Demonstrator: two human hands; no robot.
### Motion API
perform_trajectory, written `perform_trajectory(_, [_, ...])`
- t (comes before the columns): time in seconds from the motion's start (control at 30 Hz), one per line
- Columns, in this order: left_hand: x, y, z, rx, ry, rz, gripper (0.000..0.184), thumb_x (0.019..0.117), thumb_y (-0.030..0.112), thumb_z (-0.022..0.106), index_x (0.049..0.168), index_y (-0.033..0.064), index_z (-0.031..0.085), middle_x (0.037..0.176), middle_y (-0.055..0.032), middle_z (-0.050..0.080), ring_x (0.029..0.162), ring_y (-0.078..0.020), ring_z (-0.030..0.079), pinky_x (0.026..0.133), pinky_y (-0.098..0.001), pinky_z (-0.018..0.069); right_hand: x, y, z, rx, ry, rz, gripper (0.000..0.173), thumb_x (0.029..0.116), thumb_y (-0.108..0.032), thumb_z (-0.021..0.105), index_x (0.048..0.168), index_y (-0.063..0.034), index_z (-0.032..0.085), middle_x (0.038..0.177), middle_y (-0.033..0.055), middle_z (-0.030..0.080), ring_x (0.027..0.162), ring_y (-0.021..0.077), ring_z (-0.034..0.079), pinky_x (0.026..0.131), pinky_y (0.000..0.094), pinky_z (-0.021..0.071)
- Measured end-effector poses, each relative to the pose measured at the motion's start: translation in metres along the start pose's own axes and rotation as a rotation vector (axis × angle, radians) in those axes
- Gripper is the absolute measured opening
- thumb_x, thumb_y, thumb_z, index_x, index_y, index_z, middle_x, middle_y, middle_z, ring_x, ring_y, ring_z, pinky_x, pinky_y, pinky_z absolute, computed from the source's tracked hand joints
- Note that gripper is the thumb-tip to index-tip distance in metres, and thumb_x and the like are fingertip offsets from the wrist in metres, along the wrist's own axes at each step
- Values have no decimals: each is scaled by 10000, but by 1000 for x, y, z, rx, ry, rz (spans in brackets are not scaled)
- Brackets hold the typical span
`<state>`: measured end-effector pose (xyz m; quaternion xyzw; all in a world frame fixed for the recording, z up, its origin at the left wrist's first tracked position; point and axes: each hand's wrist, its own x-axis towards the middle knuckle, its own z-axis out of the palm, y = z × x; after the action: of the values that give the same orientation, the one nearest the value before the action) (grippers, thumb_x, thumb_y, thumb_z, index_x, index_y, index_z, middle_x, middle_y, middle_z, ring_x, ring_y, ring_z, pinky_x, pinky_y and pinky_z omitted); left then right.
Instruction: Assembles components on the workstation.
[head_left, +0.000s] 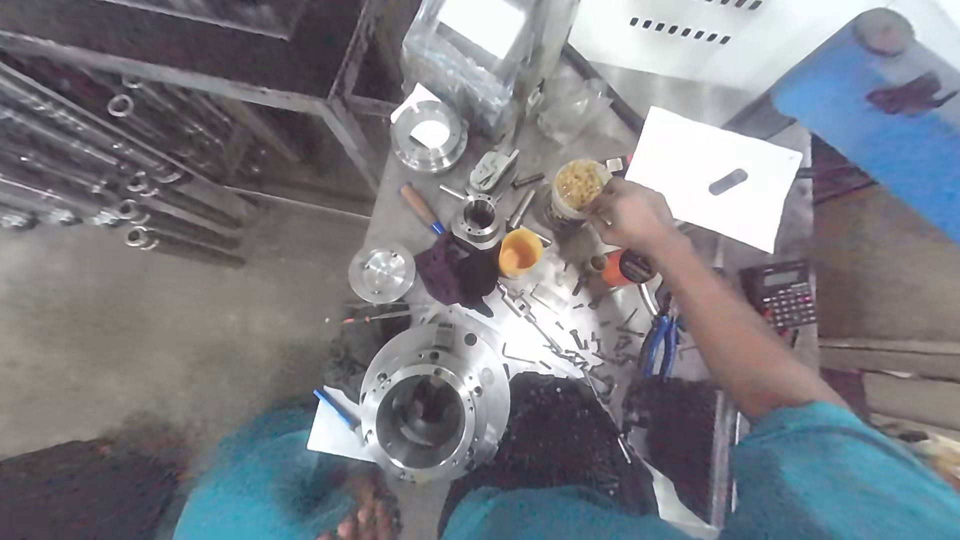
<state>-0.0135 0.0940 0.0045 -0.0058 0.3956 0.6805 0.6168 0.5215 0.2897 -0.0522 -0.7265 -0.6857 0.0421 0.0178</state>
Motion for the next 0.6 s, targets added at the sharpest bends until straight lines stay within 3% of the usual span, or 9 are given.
perform_trajectory(0.2, [2,-1,-2,35,-36,26,363,1021,320,498,1011,97,784,954,-71,764,990,-214,740,990,-412,564,-2,0,1,18,50,-33,256,953,-278,647,1070,-79,759,1176,197,676,1010,434,681,749,641,549])
perform_trajectory(0.4, [0,-2,4,38,19,40,404,1030,306,447,982,73,773,907,-84,758,947,-230,747,972,-434,573,1,-8,-3,-24,29,13,287,891,-291,673,1051,-56,719,1149,211,646,957,443,676,652,639,531])
perform_trajectory(0.6, [0,-2,-3,37,3,23,391,1022,334,489,989,79,784,950,-74,766,968,-220,747,969,-423,577,4,-1,-6,-122,-69,-39,292,941,-292,617,1079,-47,697,1116,224,642,915,451,679,617,628,522])
